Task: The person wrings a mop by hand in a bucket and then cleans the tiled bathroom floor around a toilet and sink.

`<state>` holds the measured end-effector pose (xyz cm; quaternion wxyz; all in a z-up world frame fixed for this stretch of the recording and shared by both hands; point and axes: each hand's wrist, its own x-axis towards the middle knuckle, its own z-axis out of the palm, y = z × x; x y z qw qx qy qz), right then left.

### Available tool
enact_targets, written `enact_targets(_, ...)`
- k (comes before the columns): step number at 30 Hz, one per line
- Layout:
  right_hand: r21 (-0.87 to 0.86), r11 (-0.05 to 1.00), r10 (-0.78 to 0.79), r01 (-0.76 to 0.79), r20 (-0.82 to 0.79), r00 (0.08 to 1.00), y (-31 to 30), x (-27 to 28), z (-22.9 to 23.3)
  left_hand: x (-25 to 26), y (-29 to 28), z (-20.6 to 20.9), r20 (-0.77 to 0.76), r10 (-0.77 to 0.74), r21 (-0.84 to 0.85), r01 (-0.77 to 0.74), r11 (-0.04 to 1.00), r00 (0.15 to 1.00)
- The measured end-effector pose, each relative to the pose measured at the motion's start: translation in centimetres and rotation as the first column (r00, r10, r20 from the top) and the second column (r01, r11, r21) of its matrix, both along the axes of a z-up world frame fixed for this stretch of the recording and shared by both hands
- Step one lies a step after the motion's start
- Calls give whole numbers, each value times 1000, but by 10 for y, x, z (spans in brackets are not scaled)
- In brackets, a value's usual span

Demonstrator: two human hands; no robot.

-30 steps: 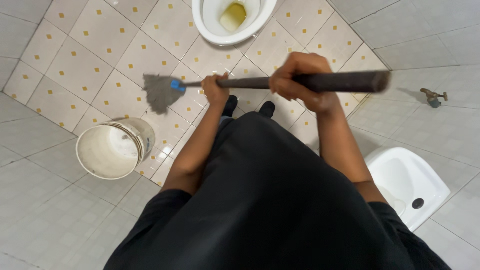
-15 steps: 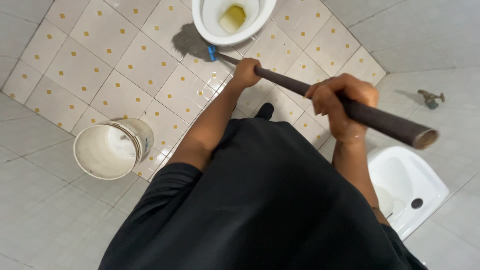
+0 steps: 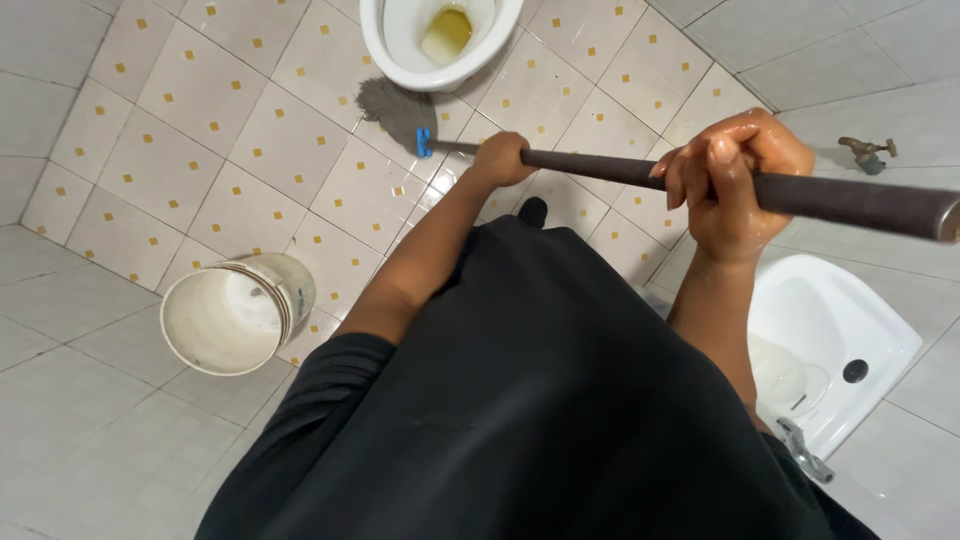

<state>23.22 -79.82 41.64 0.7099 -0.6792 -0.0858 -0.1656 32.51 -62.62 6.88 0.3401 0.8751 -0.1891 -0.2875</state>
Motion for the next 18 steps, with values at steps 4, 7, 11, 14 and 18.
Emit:
enact_targets(4,44,999,-30,30,0,1000,-9,-3,-9,-16,2,3,21,50,4,-50,999,999)
enact_targets(7,34,998,-57,58,-22,998,-16,-4,-14,-20,3,-1,-81,44,85,-37,996,996)
enact_targets(11,29,998,-57,59,-67,996,-28,-8,-15,-24,-7,-15,-7,124,35,-124,992,992)
enact_targets(14,43,996,-70,74,-85,994,-42,-11,-16,-28,-21,-23,-29,157,30,-157,987,987)
enact_targets(18,72,995,-59,66,-100,993,-60,-17,-15,-28,-41,-19,-58,147,58,-144,988,987)
